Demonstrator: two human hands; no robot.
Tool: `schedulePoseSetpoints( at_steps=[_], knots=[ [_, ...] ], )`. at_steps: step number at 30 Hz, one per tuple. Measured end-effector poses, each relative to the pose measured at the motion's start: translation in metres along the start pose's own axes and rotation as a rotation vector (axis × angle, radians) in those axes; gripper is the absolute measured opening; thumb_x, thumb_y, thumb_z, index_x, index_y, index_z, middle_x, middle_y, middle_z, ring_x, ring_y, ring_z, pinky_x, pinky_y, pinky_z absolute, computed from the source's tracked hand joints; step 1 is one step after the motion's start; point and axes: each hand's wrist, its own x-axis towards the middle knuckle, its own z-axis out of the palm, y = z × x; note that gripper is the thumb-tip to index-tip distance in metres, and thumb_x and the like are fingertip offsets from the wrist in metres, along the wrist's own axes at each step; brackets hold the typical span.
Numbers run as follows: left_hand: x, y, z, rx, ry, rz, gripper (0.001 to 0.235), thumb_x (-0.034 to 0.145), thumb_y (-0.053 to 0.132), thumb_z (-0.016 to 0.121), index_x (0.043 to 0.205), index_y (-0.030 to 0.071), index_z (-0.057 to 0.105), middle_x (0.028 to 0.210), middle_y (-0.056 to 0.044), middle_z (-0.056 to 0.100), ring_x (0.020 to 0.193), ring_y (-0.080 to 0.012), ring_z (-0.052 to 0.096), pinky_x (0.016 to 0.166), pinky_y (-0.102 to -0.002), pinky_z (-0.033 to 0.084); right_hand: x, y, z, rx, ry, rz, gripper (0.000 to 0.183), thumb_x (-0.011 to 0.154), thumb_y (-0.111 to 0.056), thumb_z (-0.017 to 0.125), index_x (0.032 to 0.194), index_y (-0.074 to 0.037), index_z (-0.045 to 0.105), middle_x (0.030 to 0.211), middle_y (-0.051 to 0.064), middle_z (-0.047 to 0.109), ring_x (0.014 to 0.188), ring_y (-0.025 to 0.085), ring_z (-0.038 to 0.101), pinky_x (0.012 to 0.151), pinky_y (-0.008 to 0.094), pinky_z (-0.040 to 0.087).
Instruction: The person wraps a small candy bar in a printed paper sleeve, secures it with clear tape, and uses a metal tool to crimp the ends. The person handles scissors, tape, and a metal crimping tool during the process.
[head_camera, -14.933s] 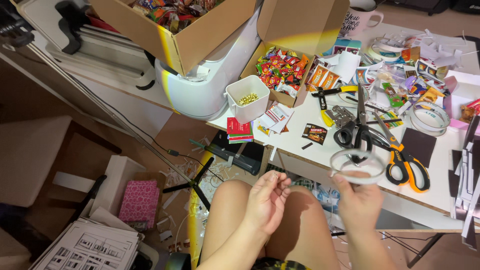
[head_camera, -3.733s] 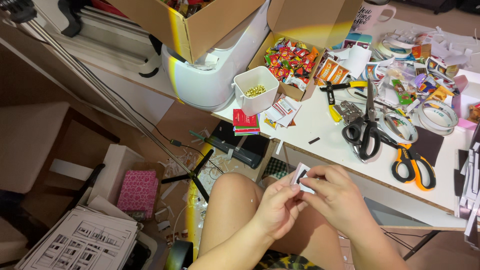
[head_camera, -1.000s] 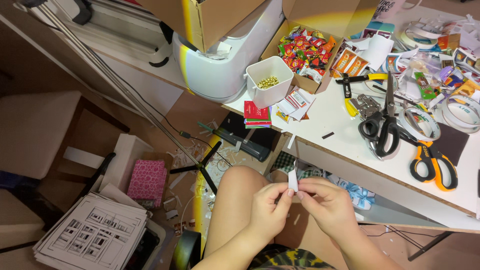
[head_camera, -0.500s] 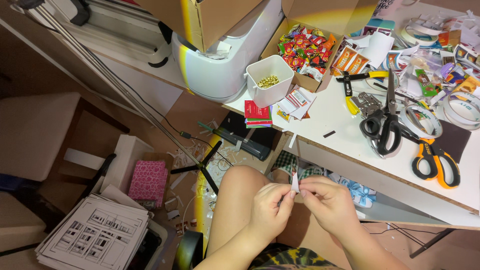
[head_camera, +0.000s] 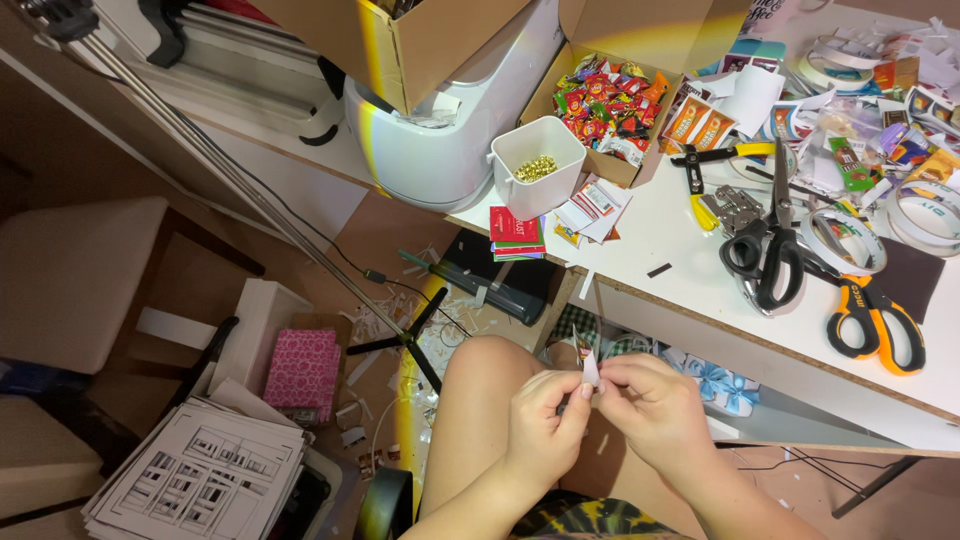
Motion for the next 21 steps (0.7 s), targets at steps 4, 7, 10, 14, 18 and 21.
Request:
schedulePoseSetpoints(
  at_steps=[4, 7, 10, 14, 18, 21],
  knots=[
    [-0.001, -0.002, 0.0, -0.013, -0.002, -0.023, 0.017, 0.1, 0.015, 0.059, 0.093, 0.007, 0.072, 0.084, -0.005, 0.073, 0.074, -0.0229, 0.066, 0.073, -0.035, 0.052, 0.001, 0.002, 0.0, 0.011, 0.015, -0.006, 0.011, 0.081, -0.011, 0.071, 0.084, -0.011, 0.081, 0.092, 0.002, 0.081, 0.087, 0.016, 0.075, 0.08, 0.029, 0.059],
    [-0.003, -0.005, 0.0, -0.05, -0.001, -0.109, 0.017, 0.099, 0.019, 0.06, 0.097, 0.009, 0.074, 0.09, -0.004, 0.076, 0.079, -0.0213, 0.068, 0.075, -0.035, 0.053, 0.002, -0.001, -0.005, 0.087, -0.015, 0.104, 0.013, 0.083, -0.011, 0.07, 0.085, -0.009, 0.083, 0.094, 0.003, 0.083, 0.09, 0.016, 0.078, 0.082, 0.029, 0.061],
    [-0.001, -0.005, 0.0, -0.035, -0.005, -0.116, 0.017, 0.099, 0.019, 0.061, 0.096, 0.01, 0.074, 0.09, -0.003, 0.077, 0.08, -0.0214, 0.069, 0.076, -0.035, 0.054, 0.003, -0.006, -0.008, 0.148, -0.043, 0.13, 0.012, 0.084, -0.014, 0.073, 0.087, -0.01, 0.084, 0.095, 0.003, 0.083, 0.089, 0.015, 0.077, 0.072, 0.027, 0.062],
    [0.006, 0.004, -0.002, 0.043, -0.011, 0.105, 0.018, 0.101, 0.012, 0.056, 0.092, 0.005, 0.07, 0.083, -0.007, 0.072, 0.076, -0.0258, 0.068, 0.074, -0.038, 0.054, 0.003, -0.006, -0.006, 0.116, -0.005, 0.166, 0.006, 0.08, -0.011, 0.075, 0.079, -0.009, 0.082, 0.089, 0.002, 0.082, 0.08, 0.011, 0.075, 0.066, 0.024, 0.06],
    [0.007, 0.005, -0.002, 0.191, -0.009, 0.279, 0.016, 0.1, 0.007, 0.056, 0.092, 0.001, 0.068, 0.089, -0.01, 0.074, 0.077, -0.0285, 0.071, 0.073, -0.039, 0.055, 0.001, -0.001, -0.003, 0.071, 0.008, 0.139, 0.007, 0.078, -0.008, 0.073, 0.072, -0.008, 0.076, 0.089, 0.004, 0.078, 0.093, 0.015, 0.073, 0.073, 0.027, 0.059],
    [0.007, 0.008, -0.001, 0.118, -0.013, 0.209, 0.017, 0.1, 0.008, 0.056, 0.091, 0.002, 0.069, 0.085, -0.01, 0.074, 0.074, -0.0278, 0.069, 0.074, -0.039, 0.055, 0.003, -0.011, -0.007, 0.243, -0.033, 0.341, 0.01, 0.077, -0.006, 0.076, 0.068, -0.007, 0.077, 0.103, 0.006, 0.073, 0.094, 0.013, 0.069, 0.067, 0.026, 0.052]
  ],
)
